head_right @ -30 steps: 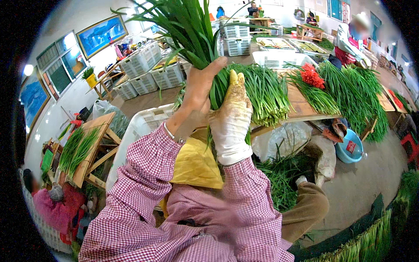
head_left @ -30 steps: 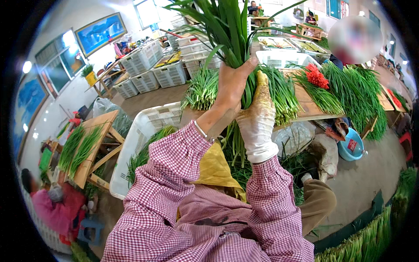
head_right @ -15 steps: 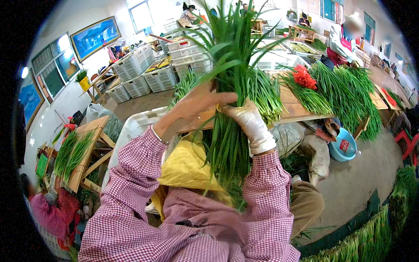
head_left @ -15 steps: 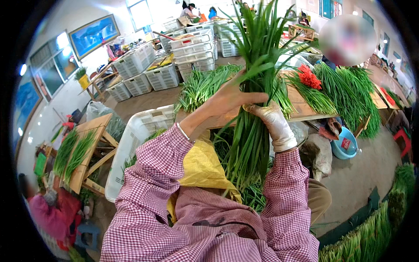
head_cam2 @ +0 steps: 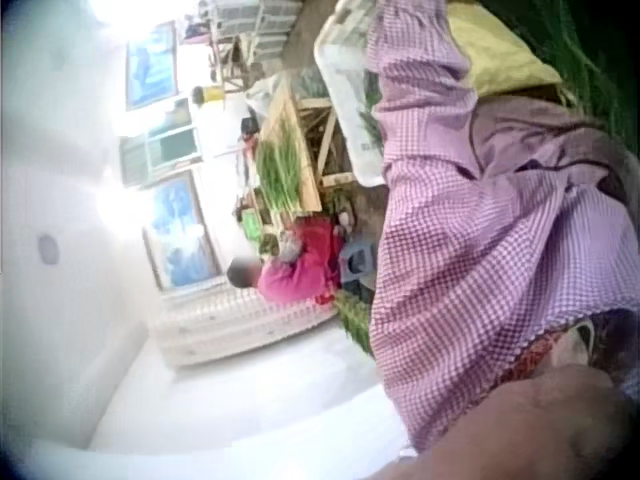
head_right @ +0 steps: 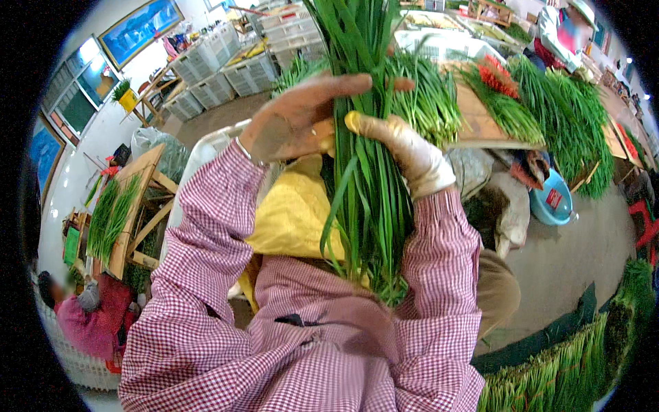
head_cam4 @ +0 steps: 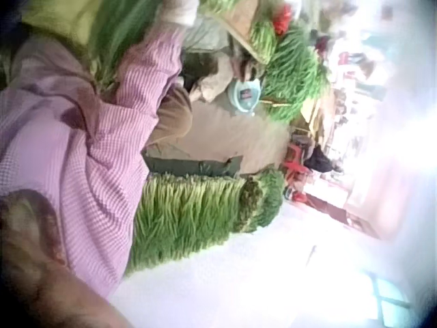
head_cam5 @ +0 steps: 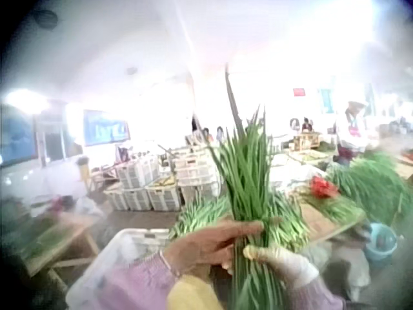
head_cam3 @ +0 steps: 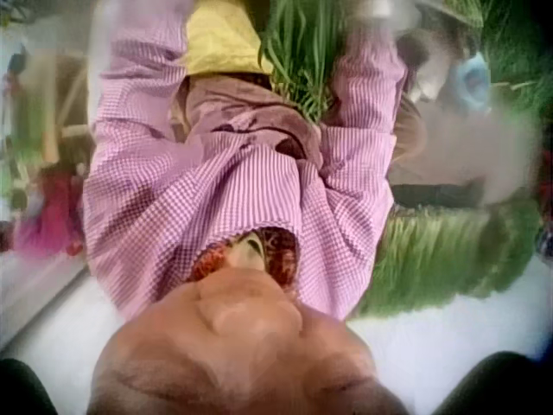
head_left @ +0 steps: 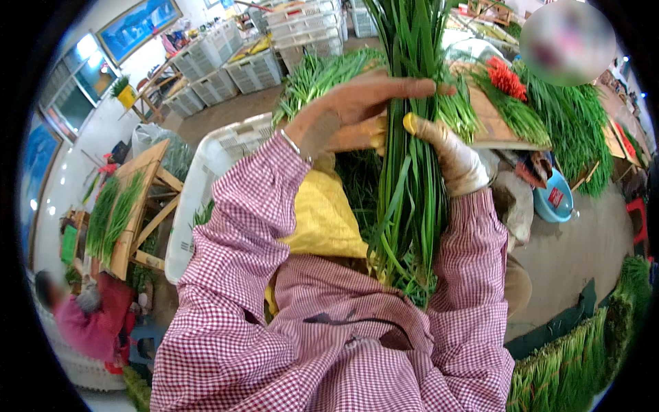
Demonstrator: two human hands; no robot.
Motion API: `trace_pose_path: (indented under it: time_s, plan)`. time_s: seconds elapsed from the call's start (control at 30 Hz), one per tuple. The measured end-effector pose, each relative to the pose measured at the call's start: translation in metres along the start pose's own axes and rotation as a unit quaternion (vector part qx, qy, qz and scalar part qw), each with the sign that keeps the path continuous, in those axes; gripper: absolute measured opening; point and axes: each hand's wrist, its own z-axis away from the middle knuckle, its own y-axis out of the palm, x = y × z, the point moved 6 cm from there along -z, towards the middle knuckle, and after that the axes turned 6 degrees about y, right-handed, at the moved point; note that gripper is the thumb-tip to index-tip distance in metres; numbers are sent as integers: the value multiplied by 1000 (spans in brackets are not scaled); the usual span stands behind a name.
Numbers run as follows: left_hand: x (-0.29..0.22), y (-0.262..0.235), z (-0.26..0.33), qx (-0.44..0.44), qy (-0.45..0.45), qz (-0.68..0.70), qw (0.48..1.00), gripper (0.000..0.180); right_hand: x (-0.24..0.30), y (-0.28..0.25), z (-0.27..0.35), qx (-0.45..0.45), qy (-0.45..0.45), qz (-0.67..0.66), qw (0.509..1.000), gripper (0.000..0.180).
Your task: The person bundles leeks by hand using red elastic bands and places the finished bundles onto a pile on the floor in a processing warehouse.
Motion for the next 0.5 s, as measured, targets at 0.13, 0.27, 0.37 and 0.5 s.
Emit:
trace_pose_path:
  time_s: [0.13, 0.27, 0.37, 0.5]
  plan:
    - [15, -9, -2, -38, 74, 29, 996, 50, -11, -3, -4, 22, 17, 60, 998, 55]
    - [10, -39, 26, -161, 109, 59, 979, 37, -27, -41, 1, -47, 36, 179, 982, 70]
    - [-4, -100, 64, -265, 146, 50, 952, 32, -60, -111, 37, -117, 60, 138, 982, 67]
    - [-1, -167, 137, -367, 192, 90, 906, 28, -106, -144, 92, -222, 61, 54, 972, 62]
